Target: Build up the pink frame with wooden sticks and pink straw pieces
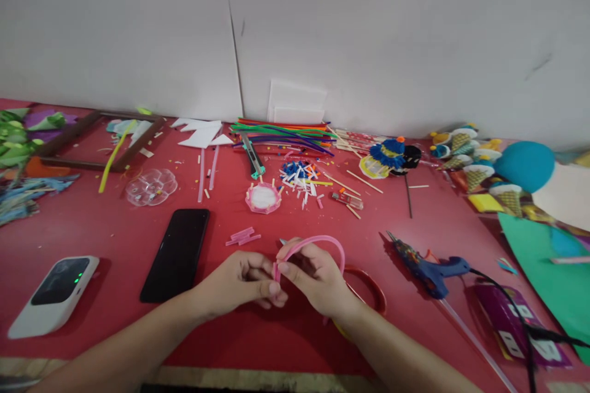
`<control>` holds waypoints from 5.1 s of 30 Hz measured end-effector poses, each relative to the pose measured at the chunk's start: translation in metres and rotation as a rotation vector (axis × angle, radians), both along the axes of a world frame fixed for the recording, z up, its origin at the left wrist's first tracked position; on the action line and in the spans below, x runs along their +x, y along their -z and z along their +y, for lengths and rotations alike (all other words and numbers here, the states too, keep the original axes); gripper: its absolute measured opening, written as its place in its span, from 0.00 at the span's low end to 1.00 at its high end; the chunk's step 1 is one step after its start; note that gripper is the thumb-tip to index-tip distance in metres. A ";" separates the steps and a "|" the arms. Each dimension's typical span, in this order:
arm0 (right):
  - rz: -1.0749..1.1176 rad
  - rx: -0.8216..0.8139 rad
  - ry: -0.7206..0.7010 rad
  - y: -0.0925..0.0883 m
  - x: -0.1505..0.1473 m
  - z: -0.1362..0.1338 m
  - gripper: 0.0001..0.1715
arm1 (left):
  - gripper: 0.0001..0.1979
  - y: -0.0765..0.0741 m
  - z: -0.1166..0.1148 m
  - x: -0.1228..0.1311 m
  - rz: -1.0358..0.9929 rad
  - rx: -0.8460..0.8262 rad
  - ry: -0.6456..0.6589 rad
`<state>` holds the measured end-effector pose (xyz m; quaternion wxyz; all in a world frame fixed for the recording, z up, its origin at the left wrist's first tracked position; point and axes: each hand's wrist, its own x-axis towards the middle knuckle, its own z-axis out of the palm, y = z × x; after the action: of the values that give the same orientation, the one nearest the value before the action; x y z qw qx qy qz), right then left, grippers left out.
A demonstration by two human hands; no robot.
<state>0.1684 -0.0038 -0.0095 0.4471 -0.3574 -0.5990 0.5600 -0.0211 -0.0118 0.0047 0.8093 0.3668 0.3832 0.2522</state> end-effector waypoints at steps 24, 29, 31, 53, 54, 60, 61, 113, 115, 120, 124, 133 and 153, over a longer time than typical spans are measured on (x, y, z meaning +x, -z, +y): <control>-0.253 0.314 0.127 0.001 0.000 -0.009 0.17 | 0.15 -0.003 0.008 -0.003 0.036 -0.053 -0.170; -0.470 0.684 0.000 -0.002 0.001 -0.008 0.32 | 0.14 -0.001 0.004 0.000 -0.004 -0.009 -0.106; -0.509 0.724 0.002 -0.001 0.000 -0.007 0.35 | 0.13 0.000 0.004 0.000 -0.001 0.027 -0.105; -0.568 0.775 -0.115 -0.006 0.003 -0.005 0.47 | 0.13 -0.002 0.002 0.000 -0.021 0.024 -0.134; -0.573 0.776 -0.097 -0.006 0.003 -0.005 0.46 | 0.13 -0.002 0.002 0.000 -0.022 0.023 -0.138; -0.524 0.761 -0.024 -0.003 0.002 -0.005 0.30 | 0.17 -0.003 0.001 0.001 -0.024 -0.033 -0.143; -0.521 0.763 -0.023 -0.003 0.002 -0.005 0.28 | 0.17 -0.003 0.001 0.001 -0.024 -0.049 -0.142; -0.595 0.803 -0.029 0.002 0.004 -0.010 0.39 | 0.21 0.000 -0.006 0.004 -0.027 -0.111 -0.173; -0.576 0.800 -0.041 0.002 0.003 -0.010 0.39 | 0.20 0.001 -0.006 0.004 -0.031 -0.067 -0.162; -0.567 0.828 -0.028 0.004 0.001 -0.008 0.38 | 0.18 0.004 -0.005 0.004 0.009 0.091 -0.149; -0.594 0.815 -0.031 0.002 0.001 -0.007 0.36 | 0.20 0.004 -0.006 0.004 0.076 0.180 -0.147; -0.613 0.772 -0.028 0.004 0.003 -0.007 0.36 | 0.18 -0.002 -0.007 0.003 0.290 0.396 -0.148; -0.644 0.476 0.253 -0.060 0.025 0.023 0.12 | 0.15 -0.005 -0.004 0.003 0.232 0.332 -0.220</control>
<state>0.1931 0.0195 0.0508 0.3724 -0.4716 -0.7722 0.2063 -0.0186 -0.0158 0.0100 0.6559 0.4777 0.4647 0.3544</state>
